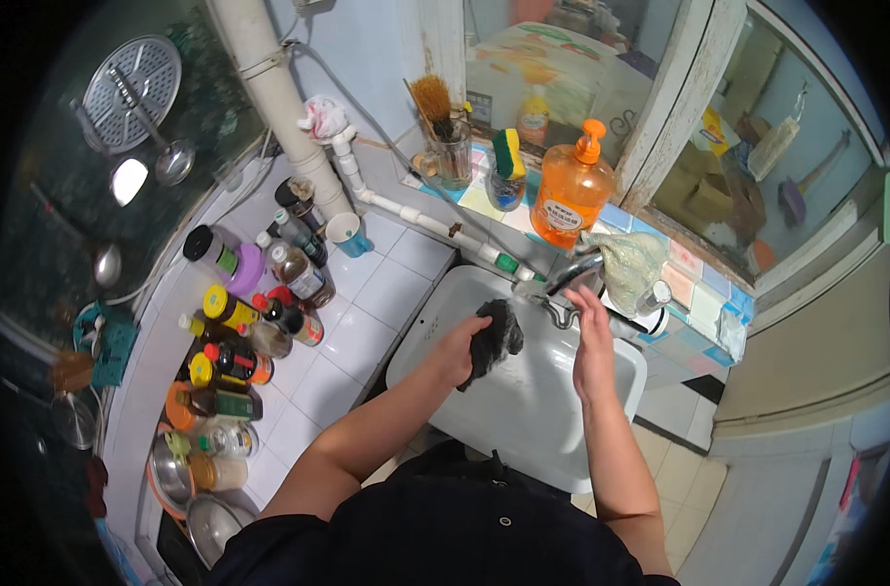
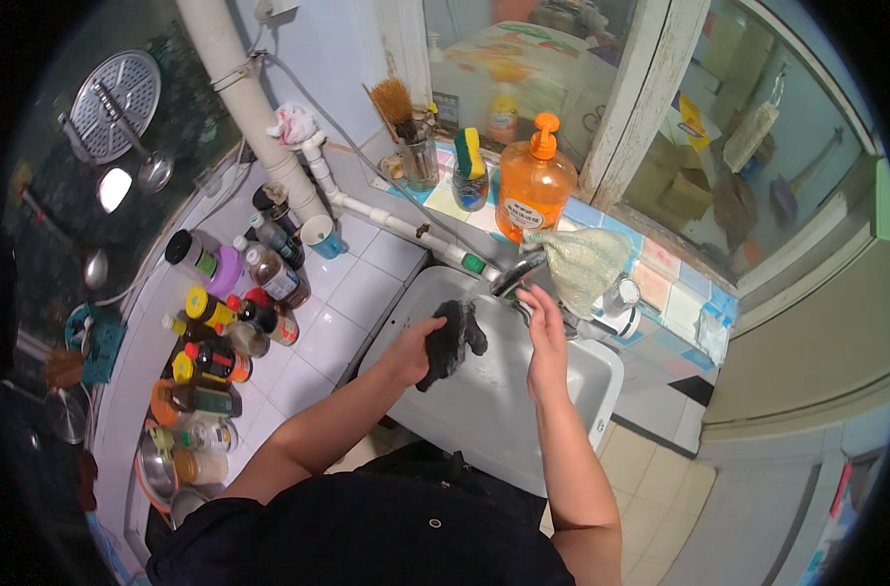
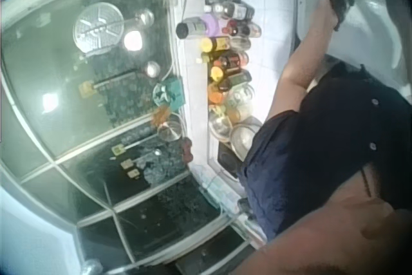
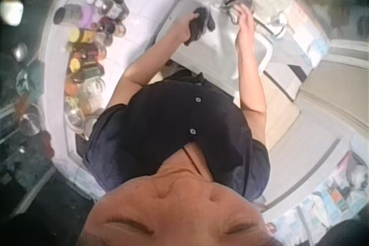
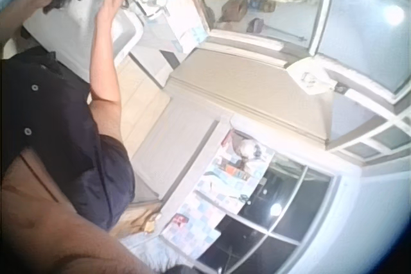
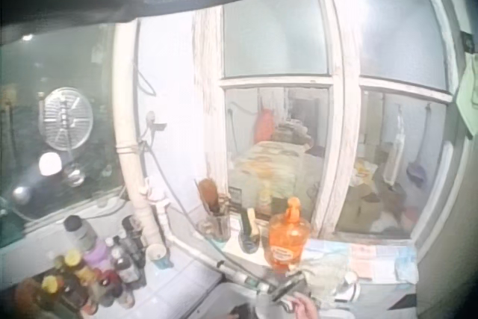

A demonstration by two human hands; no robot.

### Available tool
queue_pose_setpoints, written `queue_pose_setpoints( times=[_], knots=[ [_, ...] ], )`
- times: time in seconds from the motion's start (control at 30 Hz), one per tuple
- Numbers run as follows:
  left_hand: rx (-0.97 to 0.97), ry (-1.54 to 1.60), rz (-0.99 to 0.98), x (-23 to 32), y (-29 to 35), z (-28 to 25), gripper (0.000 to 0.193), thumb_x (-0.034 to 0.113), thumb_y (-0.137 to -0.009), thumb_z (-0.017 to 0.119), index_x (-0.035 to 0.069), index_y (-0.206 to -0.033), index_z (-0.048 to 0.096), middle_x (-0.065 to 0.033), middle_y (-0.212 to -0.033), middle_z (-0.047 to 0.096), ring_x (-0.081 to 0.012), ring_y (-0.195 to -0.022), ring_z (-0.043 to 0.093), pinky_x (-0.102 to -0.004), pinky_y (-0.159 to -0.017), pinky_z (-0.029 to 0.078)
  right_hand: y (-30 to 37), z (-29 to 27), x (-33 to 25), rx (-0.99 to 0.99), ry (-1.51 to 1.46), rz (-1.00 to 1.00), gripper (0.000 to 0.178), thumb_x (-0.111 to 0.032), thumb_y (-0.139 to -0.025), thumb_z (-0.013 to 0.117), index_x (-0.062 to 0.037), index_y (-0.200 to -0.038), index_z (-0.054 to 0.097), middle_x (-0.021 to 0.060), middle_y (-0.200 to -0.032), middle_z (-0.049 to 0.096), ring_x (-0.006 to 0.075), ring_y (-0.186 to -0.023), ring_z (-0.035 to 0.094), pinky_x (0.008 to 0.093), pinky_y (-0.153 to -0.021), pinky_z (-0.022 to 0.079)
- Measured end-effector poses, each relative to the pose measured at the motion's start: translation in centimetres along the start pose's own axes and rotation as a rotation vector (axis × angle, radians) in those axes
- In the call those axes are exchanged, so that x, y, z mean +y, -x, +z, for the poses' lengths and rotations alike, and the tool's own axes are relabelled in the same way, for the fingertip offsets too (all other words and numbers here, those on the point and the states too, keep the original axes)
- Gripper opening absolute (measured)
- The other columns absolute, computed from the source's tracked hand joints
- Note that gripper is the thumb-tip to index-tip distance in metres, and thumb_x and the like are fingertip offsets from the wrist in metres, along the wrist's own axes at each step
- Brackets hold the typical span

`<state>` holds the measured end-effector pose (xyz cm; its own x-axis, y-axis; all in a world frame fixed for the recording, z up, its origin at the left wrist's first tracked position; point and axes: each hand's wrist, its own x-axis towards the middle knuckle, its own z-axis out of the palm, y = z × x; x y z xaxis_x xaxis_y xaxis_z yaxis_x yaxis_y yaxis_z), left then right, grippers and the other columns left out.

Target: The person washes a white plate, a metal pot, and a strainer in a kitchen sink using a sponge and running water. They then wipe the sink area and the floor with a cloth and wash the cloth in the sink before leaving the kitchen.

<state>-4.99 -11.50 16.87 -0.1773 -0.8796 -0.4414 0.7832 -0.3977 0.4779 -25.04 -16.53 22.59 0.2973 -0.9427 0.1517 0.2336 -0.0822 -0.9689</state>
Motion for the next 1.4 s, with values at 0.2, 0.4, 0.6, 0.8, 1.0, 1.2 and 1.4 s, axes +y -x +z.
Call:
queue_pose_setpoints(
  times=[0.2, 0.4, 0.6, 0.8, 1.0, 1.2, 1.4],
  knots=[
    [-0.068, -0.004, -0.164, 2.0, 0.6, 2.1, 0.031, 0.024, -0.089, 0.044, 0.002, -0.109, 0.053, -0.0091, -0.102, 0.060, -0.0222, -0.093, 0.057, -0.0365, -0.083, 0.044, 4.6, 1.1, 10.4, 0.278, -0.475, 0.954, 0.081, -0.070, -0.078, 0.040, -0.0182, -0.139, 0.026, 0.0063, -0.146, 0.017, 0.0265, -0.135, 0.013, 0.0623, -0.101, 0.009],
    [-0.066, -0.214, -0.053, 4.2, -1.6, 0.9, 0.034, 0.026, -0.089, 0.045, 0.003, -0.114, 0.050, -0.0075, -0.111, 0.056, -0.0209, -0.102, 0.053, -0.0363, -0.093, 0.038, 2.0, 3.3, 12.4, 0.173, -0.954, 0.569, 0.063, -0.059, -0.083, 0.042, -0.0109, -0.125, 0.045, 0.0083, -0.119, 0.054, 0.0256, -0.107, 0.053, 0.0408, -0.089, 0.043],
    [-0.024, -0.156, -0.324, 3.8, -3.2, -1.2, 0.057, 0.057, -0.085, 0.043, 0.009, -0.115, 0.049, -0.0039, -0.106, 0.056, -0.0172, -0.102, 0.052, -0.0405, -0.086, 0.043, 1.5, 6.5, 7.8, 0.315, -0.158, 0.265, 0.019, -0.019, -0.081, 0.065, -0.0062, -0.094, 0.059, 0.0011, -0.093, 0.062, 0.0095, -0.083, 0.057, 0.0245, -0.072, 0.046],
    [-0.409, 0.102, -0.451, 0.6, -7.4, -3.2, 0.041, 0.049, -0.088, 0.045, 0.010, -0.092, 0.054, -0.0044, -0.080, 0.060, -0.0169, -0.074, 0.059, -0.0320, -0.065, 0.048, 3.2, 12.2, 6.0, 0.078, 0.904, -0.480, 0.019, -0.013, -0.056, 0.071, -0.0087, -0.066, 0.056, 0.0042, -0.065, 0.051, 0.0257, -0.067, 0.049, 0.0366, -0.072, 0.031],
    [0.115, 0.189, -0.090, -2.7, -5.6, -2.4, 0.019, 0.026, -0.086, 0.051, 0.007, -0.088, 0.053, -0.0043, -0.079, 0.057, -0.0172, -0.070, 0.059, -0.0312, -0.061, 0.049, -0.5, 8.6, 9.1, 0.480, 0.667, 0.246, 0.010, -0.017, -0.072, 0.065, -0.0073, -0.072, 0.060, 0.0063, -0.075, 0.057, 0.0230, -0.078, 0.055, 0.0346, -0.072, 0.040],
    [0.182, 0.061, -0.150, -0.9, -3.9, -1.7, 0.020, 0.024, -0.084, 0.052, 0.004, -0.089, 0.052, -0.0094, -0.088, 0.060, -0.0226, -0.079, 0.061, -0.0362, -0.072, 0.051, 1.7, 7.6, 12.0, 0.401, -0.818, 0.575, 0.036, -0.034, -0.083, 0.058, -0.0047, -0.105, 0.055, 0.0114, -0.103, 0.060, 0.0210, -0.094, 0.058, 0.0331, -0.081, 0.046],
    [0.154, -0.146, -0.226, -0.2, -4.9, -4.3, 0.038, 0.042, -0.087, 0.049, 0.005, -0.095, 0.052, -0.0101, -0.096, 0.060, -0.0239, -0.087, 0.061, -0.0384, -0.082, 0.049, 2.6, 7.8, 11.4, 0.533, -0.726, 0.533, 0.027, -0.028, -0.085, 0.054, -0.0030, -0.095, 0.058, 0.0102, -0.094, 0.062, 0.0246, -0.087, 0.061, 0.0351, -0.082, 0.048]
  ],
)
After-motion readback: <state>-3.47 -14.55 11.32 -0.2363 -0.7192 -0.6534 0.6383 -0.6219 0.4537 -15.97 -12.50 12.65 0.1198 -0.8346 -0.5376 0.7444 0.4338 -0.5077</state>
